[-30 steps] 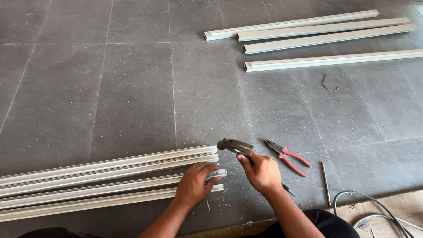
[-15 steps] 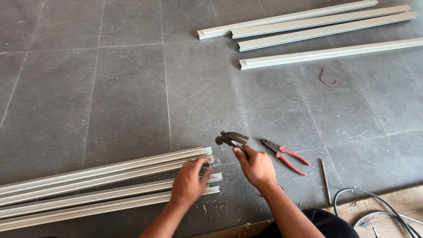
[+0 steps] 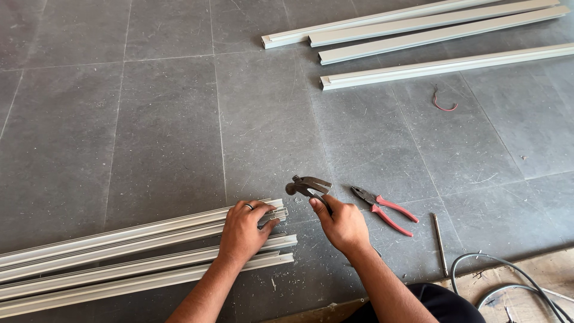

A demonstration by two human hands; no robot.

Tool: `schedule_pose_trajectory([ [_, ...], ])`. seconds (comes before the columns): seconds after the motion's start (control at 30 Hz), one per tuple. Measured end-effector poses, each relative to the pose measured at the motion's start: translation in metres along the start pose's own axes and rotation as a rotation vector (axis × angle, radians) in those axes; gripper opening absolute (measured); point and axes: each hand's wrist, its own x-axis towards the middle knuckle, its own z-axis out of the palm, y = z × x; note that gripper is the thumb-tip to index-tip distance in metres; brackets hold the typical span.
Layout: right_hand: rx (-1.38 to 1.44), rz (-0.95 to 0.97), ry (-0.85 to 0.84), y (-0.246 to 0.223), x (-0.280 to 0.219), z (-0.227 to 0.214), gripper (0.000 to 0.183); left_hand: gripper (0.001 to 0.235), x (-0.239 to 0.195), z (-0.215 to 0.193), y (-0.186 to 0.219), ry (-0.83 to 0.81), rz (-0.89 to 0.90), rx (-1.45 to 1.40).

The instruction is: The person assembles white metal strips by inserting small metal clips into their ends and tapping them with a hammer. They then use a red power drill to drive screws into the ends of the strips. The work is performed on a tiled floor with tools laid out nearby.

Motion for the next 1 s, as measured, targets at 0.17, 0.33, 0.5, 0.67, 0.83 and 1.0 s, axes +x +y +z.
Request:
schedule_pose_trajectory([
  [0.17,-0.007,-0.025,-0.001,0.001,0.002,0.003,0.054,0.033,-0.001,0.000,-0.003,-0.067,-0.037,0.044],
  [0.33,-0.018,-0.053,0.008,0.003,0.002,0.004,0.055,0.034,-0.002,0.002,-0.002,-0.080,-0.050,0.072],
  [0.5,-0.025,-0.031,-0.017,0.003,0.002,0.005,0.056,0.036,-0.002,0.004,-0.005,-0.095,-0.078,0.063],
  [0.67,-0.029,-0.050,-0.009,0.003,0.002,0.005,0.057,0.036,-0.003,0.006,-0.011,-0.057,-0.015,0.070],
  [0.83,-0.037,-0.022,-0.029,0.002,0.002,0.006,0.056,0.037,-0.003,0.009,-0.016,-0.054,0.003,0.053],
  [1.0,-0.037,-0.035,-0.023,0.002,0.002,0.006,0.056,0.035,-0.002,0.009,-0.017,-0.050,0.016,0.060],
])
